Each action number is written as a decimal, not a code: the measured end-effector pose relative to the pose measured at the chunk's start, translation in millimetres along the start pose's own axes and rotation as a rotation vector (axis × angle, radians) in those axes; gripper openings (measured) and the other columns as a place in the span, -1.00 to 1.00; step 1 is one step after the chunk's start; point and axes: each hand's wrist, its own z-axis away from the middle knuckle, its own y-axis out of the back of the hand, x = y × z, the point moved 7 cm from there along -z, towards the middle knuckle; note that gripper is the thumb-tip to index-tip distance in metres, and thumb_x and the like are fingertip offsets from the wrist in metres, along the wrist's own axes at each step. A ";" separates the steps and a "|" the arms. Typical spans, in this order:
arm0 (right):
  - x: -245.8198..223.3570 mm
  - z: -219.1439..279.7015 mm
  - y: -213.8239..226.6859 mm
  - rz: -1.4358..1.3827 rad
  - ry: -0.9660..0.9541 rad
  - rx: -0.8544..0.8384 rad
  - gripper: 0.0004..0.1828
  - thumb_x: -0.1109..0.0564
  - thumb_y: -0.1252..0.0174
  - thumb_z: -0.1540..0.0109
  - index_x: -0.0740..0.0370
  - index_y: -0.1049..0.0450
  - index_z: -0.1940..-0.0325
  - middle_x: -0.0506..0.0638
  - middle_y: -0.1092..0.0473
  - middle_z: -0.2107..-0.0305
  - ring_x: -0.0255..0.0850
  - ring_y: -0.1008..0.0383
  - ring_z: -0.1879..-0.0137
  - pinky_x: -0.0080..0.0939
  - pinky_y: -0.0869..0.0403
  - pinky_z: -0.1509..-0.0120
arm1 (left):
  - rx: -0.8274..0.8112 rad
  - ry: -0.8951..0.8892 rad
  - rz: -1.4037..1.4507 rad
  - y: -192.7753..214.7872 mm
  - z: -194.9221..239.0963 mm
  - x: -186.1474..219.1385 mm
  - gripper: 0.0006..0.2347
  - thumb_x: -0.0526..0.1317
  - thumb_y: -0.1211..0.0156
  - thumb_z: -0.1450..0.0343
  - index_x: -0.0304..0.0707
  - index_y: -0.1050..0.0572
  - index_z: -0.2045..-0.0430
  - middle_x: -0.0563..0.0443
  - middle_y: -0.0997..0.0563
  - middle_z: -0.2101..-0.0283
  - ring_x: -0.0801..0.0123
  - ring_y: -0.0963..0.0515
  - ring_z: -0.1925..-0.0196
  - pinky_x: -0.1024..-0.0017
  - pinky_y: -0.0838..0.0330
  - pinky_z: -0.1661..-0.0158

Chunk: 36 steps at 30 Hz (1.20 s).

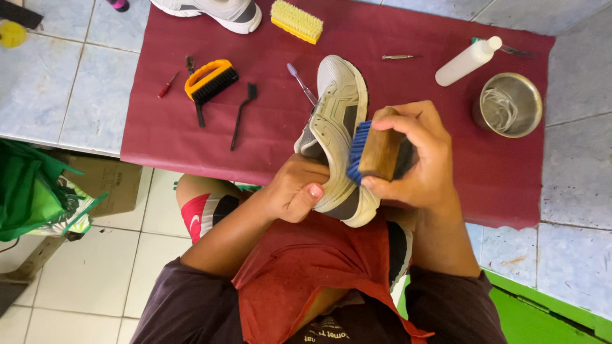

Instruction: The person cleans a white and black sneaker using a small brush and a yellow cloth. They scrub the sole and upper parts of the shoe, wipe it with the cloth, and dip the brush into a metal bowl of water to continue cleaning.

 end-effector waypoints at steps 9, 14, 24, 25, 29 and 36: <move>7.0 -2.6 2.7 0.041 0.031 0.099 -0.36 -0.09 -0.39 -0.05 0.31 -0.45 -0.10 0.21 -0.29 0.03 0.02 -0.42 -0.14 -0.05 -0.44 -0.23 | 0.045 -0.071 -0.018 -2.3 1.8 8.8 -0.54 -0.04 0.44 -0.64 -0.25 -0.03 0.72 -0.04 -0.01 0.62 0.15 0.01 0.68 0.20 0.14 0.56; -22.7 23.5 -2.7 -0.180 0.113 -0.111 -0.21 -0.42 -0.30 0.11 0.18 -0.48 0.03 0.22 -0.32 0.01 0.05 -0.52 -0.08 -0.03 -0.54 -0.16 | 0.037 -0.099 -0.057 -1.6 -2.6 13.4 -0.53 -0.06 0.46 -0.64 -0.25 -0.04 0.73 -0.05 -0.02 0.63 0.10 0.00 0.69 0.17 0.13 0.58; -22.3 27.9 -3.9 -0.253 0.064 0.027 -0.12 -0.55 -0.37 0.21 0.22 -0.58 0.20 0.32 -0.40 0.10 0.10 -0.48 0.05 -0.02 -0.43 -0.07 | 0.147 -0.270 0.045 -1.1 2.8 11.8 -0.60 -0.24 0.21 -0.56 -0.11 -0.18 0.82 0.06 -0.11 0.73 0.22 -0.12 0.83 0.40 -0.07 0.77; -4.9 19.8 -6.2 -0.250 0.061 0.030 -0.12 -0.55 -0.37 0.21 0.22 -0.58 0.20 0.32 -0.40 0.10 0.10 -0.48 0.05 -0.02 -0.43 -0.07 | 0.144 -0.270 0.050 -2.0 1.8 14.7 -0.60 -0.24 0.21 -0.56 -0.11 -0.18 0.82 0.06 -0.11 0.73 0.22 -0.12 0.83 0.40 -0.07 0.77; -11.5 19.1 -6.0 -0.205 0.083 0.110 -0.20 -0.35 -0.47 0.13 0.27 -0.53 0.06 0.27 -0.33 0.05 0.00 -0.40 -0.02 -0.07 -0.39 -0.13 | 0.162 -0.271 0.059 1.6 0.1 16.0 -0.59 -0.23 0.24 -0.57 -0.12 -0.16 0.83 0.07 -0.10 0.73 0.24 -0.11 0.83 0.42 -0.07 0.77; 29.2 5.0 -10.7 -0.129 0.077 0.104 -0.23 -0.26 -0.48 0.01 0.34 -0.50 -0.05 0.27 -0.30 0.03 0.06 -0.37 -0.07 -0.06 -0.36 -0.18 | 0.157 -0.236 0.073 -1.4 10.6 3.2 -0.59 -0.25 0.21 -0.55 -0.10 -0.16 0.84 0.09 -0.08 0.74 0.20 -0.11 0.84 0.39 -0.05 0.77</move>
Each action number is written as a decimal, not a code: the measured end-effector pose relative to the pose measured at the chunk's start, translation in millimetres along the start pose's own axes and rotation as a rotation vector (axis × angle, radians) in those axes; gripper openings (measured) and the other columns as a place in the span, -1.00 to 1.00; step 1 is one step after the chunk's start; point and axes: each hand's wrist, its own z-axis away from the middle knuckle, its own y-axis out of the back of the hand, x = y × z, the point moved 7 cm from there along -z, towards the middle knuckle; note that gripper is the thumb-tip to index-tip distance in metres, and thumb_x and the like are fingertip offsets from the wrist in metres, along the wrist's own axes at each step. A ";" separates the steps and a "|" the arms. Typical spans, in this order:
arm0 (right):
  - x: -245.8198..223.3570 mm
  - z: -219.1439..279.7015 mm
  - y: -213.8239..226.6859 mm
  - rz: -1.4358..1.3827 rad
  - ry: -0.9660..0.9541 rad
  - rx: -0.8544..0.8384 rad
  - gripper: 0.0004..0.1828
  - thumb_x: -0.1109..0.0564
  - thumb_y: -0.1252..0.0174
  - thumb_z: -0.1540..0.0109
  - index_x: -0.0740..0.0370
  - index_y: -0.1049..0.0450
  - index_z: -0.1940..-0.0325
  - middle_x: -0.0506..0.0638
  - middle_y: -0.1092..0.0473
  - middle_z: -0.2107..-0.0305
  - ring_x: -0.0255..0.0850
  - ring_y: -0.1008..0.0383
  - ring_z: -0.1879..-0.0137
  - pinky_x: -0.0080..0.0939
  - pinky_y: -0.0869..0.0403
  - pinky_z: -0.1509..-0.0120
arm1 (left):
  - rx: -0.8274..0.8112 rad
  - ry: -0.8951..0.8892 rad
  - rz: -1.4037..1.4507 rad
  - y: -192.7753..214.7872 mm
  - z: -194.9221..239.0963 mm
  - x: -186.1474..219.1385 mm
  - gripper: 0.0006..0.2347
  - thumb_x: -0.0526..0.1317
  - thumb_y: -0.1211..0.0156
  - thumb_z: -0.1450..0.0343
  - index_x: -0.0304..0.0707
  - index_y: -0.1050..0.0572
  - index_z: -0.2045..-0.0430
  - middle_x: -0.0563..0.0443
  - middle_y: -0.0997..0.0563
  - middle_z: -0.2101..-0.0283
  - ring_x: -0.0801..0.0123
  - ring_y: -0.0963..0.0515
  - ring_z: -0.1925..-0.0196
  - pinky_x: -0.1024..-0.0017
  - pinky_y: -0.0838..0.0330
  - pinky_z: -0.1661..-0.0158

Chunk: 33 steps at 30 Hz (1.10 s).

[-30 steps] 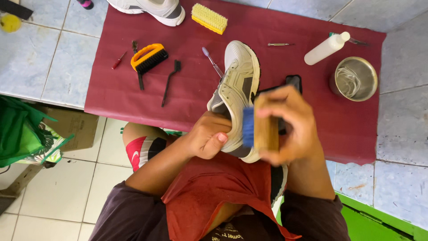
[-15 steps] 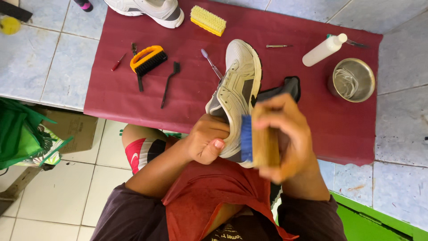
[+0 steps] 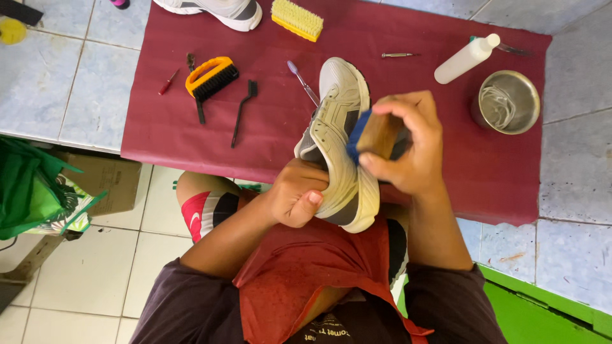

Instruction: The person cleans a white and black sneaker using a small brush and a yellow cloth. They scrub the sole and upper parts of the shoe, wipe it with the cloth, and dip the brush into a metal bowl of water to continue cleaning.

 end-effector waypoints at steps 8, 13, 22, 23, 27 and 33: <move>61.2 41.1 -71.3 -0.045 -0.106 -0.122 -0.23 -0.21 -0.62 0.11 0.16 -0.54 -0.04 0.21 -0.33 0.03 0.11 -0.47 -0.02 0.06 -0.42 -0.18 | 0.000 0.310 -0.172 40.0 97.5 -87.8 -0.58 -0.26 0.20 -0.58 -0.19 -0.22 0.82 -0.06 -0.22 0.74 0.06 -0.21 0.76 0.29 -0.12 0.69; 58.8 72.5 -115.2 -0.017 -0.123 -0.225 -0.19 -0.17 -0.67 0.19 0.09 -0.57 -0.06 0.19 -0.35 -0.06 0.16 -0.49 -0.13 0.04 -0.42 -0.27 | -0.064 0.536 -0.140 63.1 154.2 -105.4 -0.63 -0.33 0.05 -0.54 -0.35 -0.25 0.79 -0.28 -0.28 0.71 -0.18 -0.29 0.69 0.08 -0.20 0.62; 68.3 19.4 -134.7 0.211 0.246 -0.388 -0.31 -0.28 -0.55 0.09 0.00 -0.60 -0.03 0.16 -0.41 0.00 0.14 -0.46 -0.04 0.10 -0.42 -0.18 | -0.037 0.965 -0.172 80.7 233.8 -153.8 -0.36 -0.05 0.63 -0.64 -0.79 -0.47 0.28 -0.93 -0.45 0.16 -0.72 -0.43 0.02 -0.39 -0.30 0.02; 78.2 7.8 -126.4 0.284 0.223 -0.299 -0.28 -0.26 -0.58 0.08 0.03 -0.57 -0.06 0.14 -0.37 -0.04 0.09 -0.42 -0.02 0.01 -0.41 -0.13 | -0.051 0.991 -0.164 79.7 234.6 -155.6 -0.34 -0.04 0.66 -0.63 -0.80 -0.46 0.23 -0.93 -0.44 0.11 -0.72 -0.41 -0.03 -0.41 -0.27 -0.02; 48.7 33.2 -155.0 0.119 0.204 -0.505 -0.22 -0.47 -0.52 0.23 -0.11 -0.60 0.07 0.04 -0.43 0.08 0.06 -0.44 0.07 0.01 -0.45 -0.04 | -0.037 1.102 -0.111 76.3 238.3 -166.5 -0.24 0.05 0.79 -0.62 -0.77 -0.46 0.06 -0.86 -0.44 -0.03 -0.61 -0.41 -0.16 -0.34 -0.23 -0.20; 93.8 -12.0 -140.7 0.556 0.376 -0.122 -0.25 -0.22 -0.63 0.13 0.03 -0.56 -0.05 0.10 -0.31 -0.02 0.07 -0.35 0.00 0.00 -0.39 -0.10 | -0.013 1.231 -0.072 77.6 228.1 -153.0 -0.26 0.10 0.71 -0.62 -0.75 -0.41 -0.10 -0.80 -0.37 -0.19 -0.44 -0.29 -0.35 -0.17 -0.11 -0.37</move>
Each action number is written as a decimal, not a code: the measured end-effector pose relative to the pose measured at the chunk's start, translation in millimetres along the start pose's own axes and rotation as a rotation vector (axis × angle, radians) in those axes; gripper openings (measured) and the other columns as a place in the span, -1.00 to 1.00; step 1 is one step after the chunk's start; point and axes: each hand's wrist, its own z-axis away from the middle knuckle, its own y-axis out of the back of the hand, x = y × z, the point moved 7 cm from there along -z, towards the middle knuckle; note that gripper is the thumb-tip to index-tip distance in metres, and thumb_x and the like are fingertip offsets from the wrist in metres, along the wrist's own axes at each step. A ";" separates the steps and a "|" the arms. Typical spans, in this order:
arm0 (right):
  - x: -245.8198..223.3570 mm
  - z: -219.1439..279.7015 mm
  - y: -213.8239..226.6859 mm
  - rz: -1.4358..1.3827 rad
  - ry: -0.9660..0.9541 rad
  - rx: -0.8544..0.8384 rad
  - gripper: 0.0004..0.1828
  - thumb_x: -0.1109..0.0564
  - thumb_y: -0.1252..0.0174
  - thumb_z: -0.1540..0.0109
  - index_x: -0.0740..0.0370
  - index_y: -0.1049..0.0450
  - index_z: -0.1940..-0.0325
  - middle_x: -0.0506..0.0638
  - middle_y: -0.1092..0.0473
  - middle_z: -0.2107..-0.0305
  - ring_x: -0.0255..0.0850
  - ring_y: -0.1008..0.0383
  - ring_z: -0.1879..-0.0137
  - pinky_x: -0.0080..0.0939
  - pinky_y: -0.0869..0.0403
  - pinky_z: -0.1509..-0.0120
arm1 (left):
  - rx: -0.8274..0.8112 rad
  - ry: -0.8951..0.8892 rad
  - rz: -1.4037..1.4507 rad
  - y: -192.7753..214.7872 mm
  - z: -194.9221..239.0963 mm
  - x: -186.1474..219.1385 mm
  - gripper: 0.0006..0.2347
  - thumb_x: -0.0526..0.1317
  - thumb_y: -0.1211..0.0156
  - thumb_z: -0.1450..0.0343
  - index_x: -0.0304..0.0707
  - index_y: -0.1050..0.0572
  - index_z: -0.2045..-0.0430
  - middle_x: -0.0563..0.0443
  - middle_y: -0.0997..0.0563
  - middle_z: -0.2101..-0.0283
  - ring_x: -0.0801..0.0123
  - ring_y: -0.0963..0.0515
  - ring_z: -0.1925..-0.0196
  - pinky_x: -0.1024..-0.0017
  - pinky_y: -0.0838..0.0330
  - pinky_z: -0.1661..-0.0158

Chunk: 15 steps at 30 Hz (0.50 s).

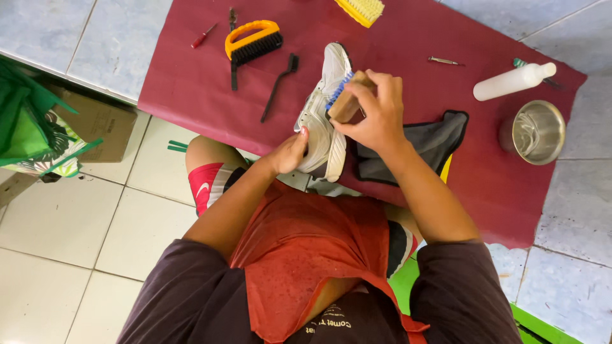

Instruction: The person cleans a white and black sneaker using a small brush and a yellow cloth. They scrub the sole and upper parts of the shoe, wipe it with the cloth, and dip the brush into a metal bowl of water to continue cleaning.

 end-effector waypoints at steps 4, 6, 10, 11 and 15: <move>-42.4 15.7 -4.0 -0.317 -0.059 -0.167 -0.29 -0.30 -0.58 0.19 -0.01 -0.58 0.07 0.08 -0.34 0.09 0.04 -0.34 0.06 0.01 -0.37 -0.05 | 0.005 0.017 0.036 3.0 13.7 53.5 -0.26 0.14 0.67 -0.60 -0.70 -0.41 -0.12 -0.74 -0.36 -0.23 -0.37 -0.27 -0.38 -0.11 -0.09 -0.40; -59.0 13.1 -2.7 -0.487 -0.010 -0.338 -0.27 -0.34 -0.56 0.24 -0.02 -0.59 0.10 0.09 -0.38 0.12 0.07 -0.39 0.08 0.01 -0.41 -0.04 | 0.020 0.048 0.073 0.9 13.3 39.8 -0.29 0.12 0.62 -0.61 -0.71 -0.39 -0.13 -0.75 -0.35 -0.24 -0.37 -0.25 -0.40 -0.11 -0.06 -0.41; -17.5 -14.5 -8.3 -0.112 0.046 -0.111 -0.32 -0.16 -0.61 0.15 0.04 -0.57 0.03 0.08 -0.30 0.09 0.04 -0.30 0.05 -0.03 -0.42 -0.03 | 0.016 0.043 0.060 2.9 9.2 35.9 -0.27 0.12 0.67 -0.62 -0.73 -0.38 -0.14 -0.75 -0.35 -0.24 -0.38 -0.26 -0.39 -0.11 -0.05 -0.42; -28.2 -14.2 -8.5 -0.132 0.060 -0.131 -0.32 -0.19 -0.59 0.17 0.01 -0.57 0.04 0.07 -0.31 0.08 0.05 -0.29 0.06 -0.02 -0.40 -0.03 | 0.016 0.042 0.050 4.8 16.1 56.1 -0.26 0.12 0.67 -0.61 -0.75 -0.38 -0.13 -0.77 -0.34 -0.23 -0.40 -0.26 -0.39 -0.12 -0.05 -0.41; -74.1 7.5 -10.2 -0.551 0.039 -0.405 -0.26 -0.28 -0.55 0.34 -0.05 -0.58 0.14 0.03 -0.39 0.11 0.09 -0.36 0.15 -0.02 -0.41 0.04 | 0.016 0.044 0.096 4.2 9.7 39.5 -0.23 0.13 0.75 -0.60 -0.76 -0.36 -0.15 -0.76 -0.32 -0.26 -0.42 -0.21 -0.40 -0.11 -0.03 -0.43</move>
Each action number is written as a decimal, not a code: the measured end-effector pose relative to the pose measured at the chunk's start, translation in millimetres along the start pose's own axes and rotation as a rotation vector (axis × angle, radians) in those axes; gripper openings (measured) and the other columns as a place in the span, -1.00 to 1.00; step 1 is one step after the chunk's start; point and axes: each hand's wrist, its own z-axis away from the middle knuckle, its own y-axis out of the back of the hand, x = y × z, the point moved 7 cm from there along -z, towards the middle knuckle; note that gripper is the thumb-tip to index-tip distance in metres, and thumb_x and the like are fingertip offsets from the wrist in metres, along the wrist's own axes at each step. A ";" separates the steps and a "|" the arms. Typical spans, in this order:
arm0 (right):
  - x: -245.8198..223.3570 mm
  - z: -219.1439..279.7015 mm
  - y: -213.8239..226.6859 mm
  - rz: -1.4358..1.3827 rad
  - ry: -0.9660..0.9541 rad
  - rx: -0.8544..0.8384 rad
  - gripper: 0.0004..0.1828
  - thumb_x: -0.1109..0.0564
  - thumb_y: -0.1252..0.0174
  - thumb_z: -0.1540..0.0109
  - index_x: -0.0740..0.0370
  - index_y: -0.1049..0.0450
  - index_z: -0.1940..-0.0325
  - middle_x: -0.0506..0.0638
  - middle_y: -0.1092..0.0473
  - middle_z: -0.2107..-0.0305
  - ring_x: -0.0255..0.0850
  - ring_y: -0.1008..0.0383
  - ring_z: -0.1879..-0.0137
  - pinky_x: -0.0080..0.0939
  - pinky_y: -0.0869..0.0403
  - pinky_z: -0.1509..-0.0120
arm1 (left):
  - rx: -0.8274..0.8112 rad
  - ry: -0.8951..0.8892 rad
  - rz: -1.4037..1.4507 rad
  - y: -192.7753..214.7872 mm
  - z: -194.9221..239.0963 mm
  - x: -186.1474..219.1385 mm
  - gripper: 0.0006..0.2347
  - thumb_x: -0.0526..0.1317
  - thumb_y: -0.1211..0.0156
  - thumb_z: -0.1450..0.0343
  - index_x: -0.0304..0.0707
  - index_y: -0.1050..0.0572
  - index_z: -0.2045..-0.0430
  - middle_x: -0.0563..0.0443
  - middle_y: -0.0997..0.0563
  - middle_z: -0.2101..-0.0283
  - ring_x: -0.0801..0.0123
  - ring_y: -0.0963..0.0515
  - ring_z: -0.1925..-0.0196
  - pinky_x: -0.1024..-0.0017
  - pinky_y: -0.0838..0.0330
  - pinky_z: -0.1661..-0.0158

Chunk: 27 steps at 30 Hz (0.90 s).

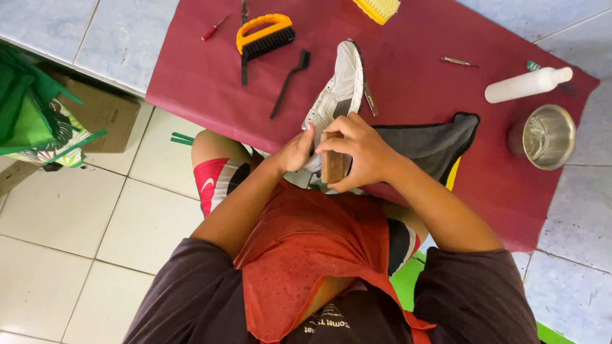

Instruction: The person cleans a white and black sneaker using a small brush and a yellow cloth. They scrub the sole and upper parts of the shoe, wipe it with the cloth, and dip the brush into a metal bowl of water to continue cleaning.

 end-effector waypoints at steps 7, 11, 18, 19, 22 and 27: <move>37.5 -8.9 30.0 0.487 0.013 0.258 -0.29 -0.21 -0.58 0.14 0.02 -0.56 -0.01 0.09 -0.30 0.02 0.10 -0.27 0.03 0.01 -0.38 -0.05 | 0.005 -0.047 -0.012 -1.2 2.3 0.3 -0.27 0.08 0.73 -0.60 -0.77 -0.35 -0.15 -0.80 -0.30 -0.25 -0.42 -0.22 -0.40 -0.13 -0.01 -0.42; 18.5 -12.5 18.0 0.133 0.017 0.036 -0.34 -0.21 -0.51 0.24 0.00 -0.60 0.11 0.09 -0.39 0.13 0.09 -0.34 0.12 0.01 -0.38 -0.03 | 0.029 -0.031 0.002 -3.9 -14.0 -34.2 -0.27 0.08 0.74 -0.62 -0.77 -0.33 -0.19 -0.77 -0.27 -0.29 -0.41 -0.17 -0.43 -0.14 0.01 -0.44; 36.5 -10.4 23.8 0.383 0.022 0.161 -0.30 -0.26 -0.54 0.26 -0.08 -0.58 0.09 0.03 -0.35 0.08 0.05 -0.30 0.08 -0.02 -0.32 -0.01 | 0.025 -0.113 -0.050 -3.5 -14.5 -37.3 -0.26 0.05 0.78 -0.62 -0.78 -0.38 -0.13 -0.80 -0.35 -0.21 -0.46 -0.27 -0.35 -0.15 -0.06 -0.40; 27.8 -13.4 30.7 0.385 0.025 0.159 -0.30 -0.26 -0.54 0.26 -0.08 -0.58 0.09 0.03 -0.35 0.08 0.05 -0.30 0.08 -0.02 -0.32 -0.01 | 0.026 -0.116 -0.049 -3.8 -14.3 -38.7 -0.26 0.05 0.78 -0.62 -0.78 -0.38 -0.13 -0.80 -0.35 -0.21 -0.46 -0.27 -0.35 -0.15 -0.06 -0.40; 35.6 -25.7 33.6 0.148 -0.067 -0.074 -0.38 -0.12 -0.53 0.23 0.06 -0.63 0.13 0.12 -0.44 0.14 0.08 -0.37 0.09 -0.01 -0.41 -0.02 | 0.023 -0.109 -0.030 -4.3 -15.8 -43.6 -0.28 0.05 0.74 -0.63 -0.77 -0.38 -0.12 -0.82 -0.33 -0.21 -0.50 -0.24 -0.35 -0.18 -0.06 -0.39; 45.9 -20.4 36.2 0.512 0.049 0.211 -0.30 -0.17 -0.55 0.28 -0.12 -0.59 0.06 0.00 -0.35 0.05 0.05 -0.30 0.07 -0.02 -0.33 0.02 | 0.026 -0.150 -0.057 -4.0 -16.4 -44.0 -0.26 0.05 0.78 -0.62 -0.72 -0.41 -0.12 -0.76 -0.38 -0.20 -0.39 -0.31 -0.35 -0.12 -0.11 -0.39</move>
